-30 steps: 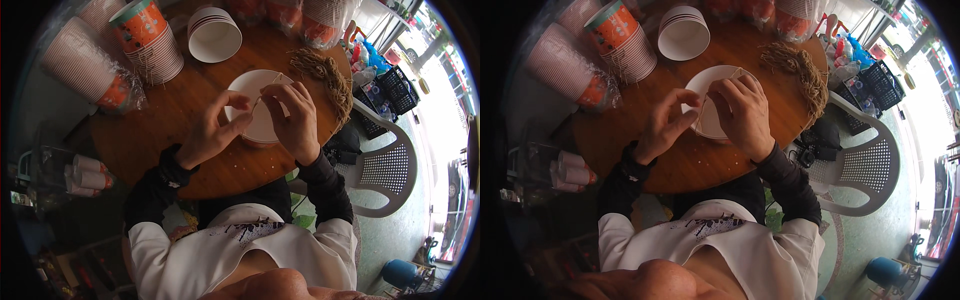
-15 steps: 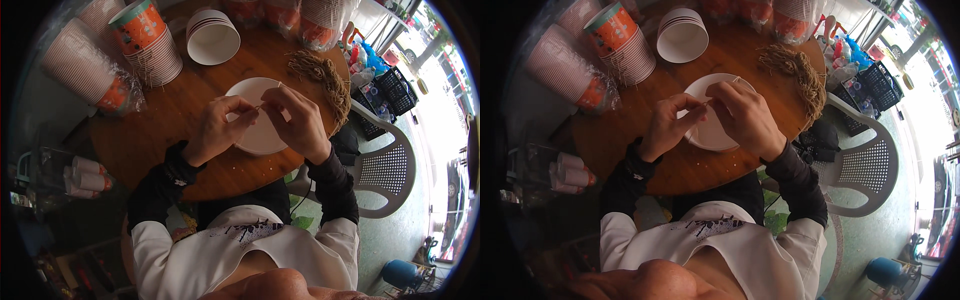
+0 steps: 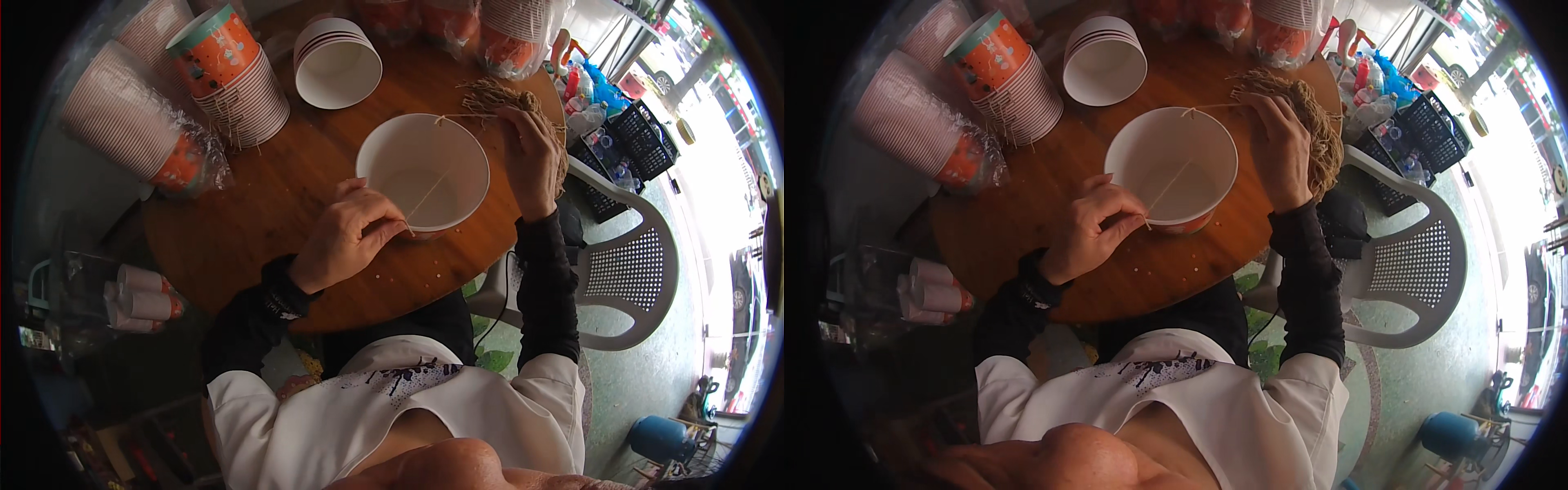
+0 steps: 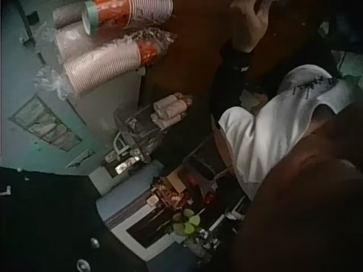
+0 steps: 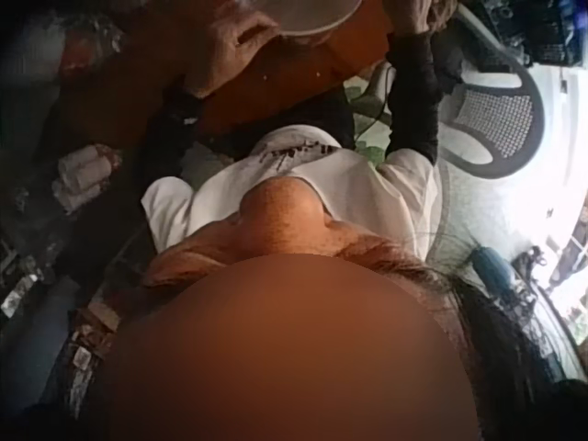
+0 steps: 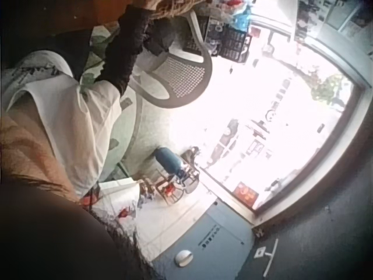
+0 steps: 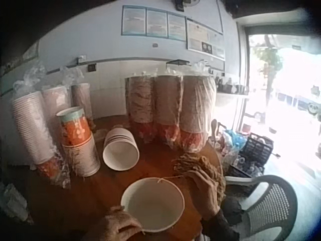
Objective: Tying natural fiber strings to the rims of paper cups as part of a manual packaging or assembly process.
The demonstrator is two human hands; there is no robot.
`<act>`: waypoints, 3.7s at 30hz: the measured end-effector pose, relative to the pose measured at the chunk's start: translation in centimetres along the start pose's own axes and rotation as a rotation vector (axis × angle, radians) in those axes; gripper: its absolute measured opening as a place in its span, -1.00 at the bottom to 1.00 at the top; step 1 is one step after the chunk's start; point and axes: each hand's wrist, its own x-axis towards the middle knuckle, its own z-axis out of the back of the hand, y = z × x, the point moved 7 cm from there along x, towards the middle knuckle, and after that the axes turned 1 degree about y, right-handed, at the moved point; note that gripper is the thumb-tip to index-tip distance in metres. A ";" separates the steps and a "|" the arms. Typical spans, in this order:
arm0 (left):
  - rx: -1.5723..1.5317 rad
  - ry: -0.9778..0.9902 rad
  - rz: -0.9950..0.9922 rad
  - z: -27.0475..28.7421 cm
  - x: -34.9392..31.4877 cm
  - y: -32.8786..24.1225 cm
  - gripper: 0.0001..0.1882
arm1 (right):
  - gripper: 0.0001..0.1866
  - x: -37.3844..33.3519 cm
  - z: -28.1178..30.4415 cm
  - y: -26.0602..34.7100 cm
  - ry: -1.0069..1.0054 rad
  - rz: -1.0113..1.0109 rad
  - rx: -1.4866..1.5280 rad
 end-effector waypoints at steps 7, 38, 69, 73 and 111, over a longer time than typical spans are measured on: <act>0.328 -0.082 -0.234 0.4 -0.6 -1.6 -0.86 | -0.81 -8.9 -1.9 -1.2 0.213 -0.097 0.297; -0.474 -0.906 0.815 25.3 -3.3 29.1 -0.74 | -0.82 -15.0 -6.7 -0.4 0.245 -0.462 0.382; -0.027 -0.863 0.391 4.6 3.8 33.1 -0.64 | -0.70 4.1 -28.7 -10.6 0.003 -0.403 0.579; 0.062 -0.884 0.435 5.3 3.3 33.7 -0.67 | -0.70 5.3 -30.0 -9.9 -0.032 -0.468 0.683; 0.436 -0.720 0.105 6.3 -2.3 22.1 -0.47 | -0.79 -3.7 -13.0 -16.7 0.260 -0.515 -0.487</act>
